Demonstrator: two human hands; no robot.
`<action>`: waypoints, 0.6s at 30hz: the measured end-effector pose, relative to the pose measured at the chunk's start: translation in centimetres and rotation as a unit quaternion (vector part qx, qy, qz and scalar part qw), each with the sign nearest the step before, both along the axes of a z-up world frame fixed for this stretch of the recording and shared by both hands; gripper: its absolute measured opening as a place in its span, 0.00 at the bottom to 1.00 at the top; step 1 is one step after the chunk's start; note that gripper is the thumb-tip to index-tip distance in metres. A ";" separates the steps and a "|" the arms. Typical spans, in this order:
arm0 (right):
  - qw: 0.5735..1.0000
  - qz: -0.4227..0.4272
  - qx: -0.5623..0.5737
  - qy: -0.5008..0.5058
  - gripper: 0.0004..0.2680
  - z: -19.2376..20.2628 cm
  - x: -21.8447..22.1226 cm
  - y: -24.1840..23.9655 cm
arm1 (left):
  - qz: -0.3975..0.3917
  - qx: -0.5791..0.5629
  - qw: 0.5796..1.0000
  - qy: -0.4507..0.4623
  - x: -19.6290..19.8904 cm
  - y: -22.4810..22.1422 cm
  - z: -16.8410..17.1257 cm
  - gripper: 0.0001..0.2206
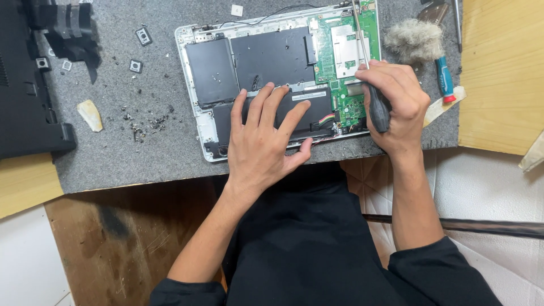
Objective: Cleaning and repairing the internal components of a laptop using a brush and a screwdriver.
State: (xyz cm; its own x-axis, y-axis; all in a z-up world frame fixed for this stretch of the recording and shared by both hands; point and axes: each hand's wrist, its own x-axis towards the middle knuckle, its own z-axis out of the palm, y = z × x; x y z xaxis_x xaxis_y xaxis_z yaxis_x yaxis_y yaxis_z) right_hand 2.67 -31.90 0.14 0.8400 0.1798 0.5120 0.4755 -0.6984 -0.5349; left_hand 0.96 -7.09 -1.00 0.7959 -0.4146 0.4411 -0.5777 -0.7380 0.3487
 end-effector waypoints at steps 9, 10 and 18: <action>1.000 -0.005 0.011 0.011 0.07 -0.1 0.1 -0.2 | 0.006 0.005 1.000 0.000 0.0 -0.2 -0.1 0.24; 1.000 -0.005 0.012 0.014 0.07 -0.1 0.2 -0.2 | 0.007 0.004 1.000 0.000 0.0 -0.2 0.0 0.24; 1.000 -0.009 0.014 0.016 0.07 -0.2 0.3 -0.1 | 0.008 0.004 1.000 0.009 0.0 -0.3 0.1 0.24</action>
State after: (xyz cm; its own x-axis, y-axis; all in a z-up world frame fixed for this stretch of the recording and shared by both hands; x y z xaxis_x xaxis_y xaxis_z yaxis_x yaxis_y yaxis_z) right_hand 3.01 -32.04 -0.03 0.8589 0.1502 0.4896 0.4453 -0.6911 -0.5693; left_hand 0.99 -7.35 -0.90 0.8105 -0.4055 0.4228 -0.5593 -0.7502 0.3527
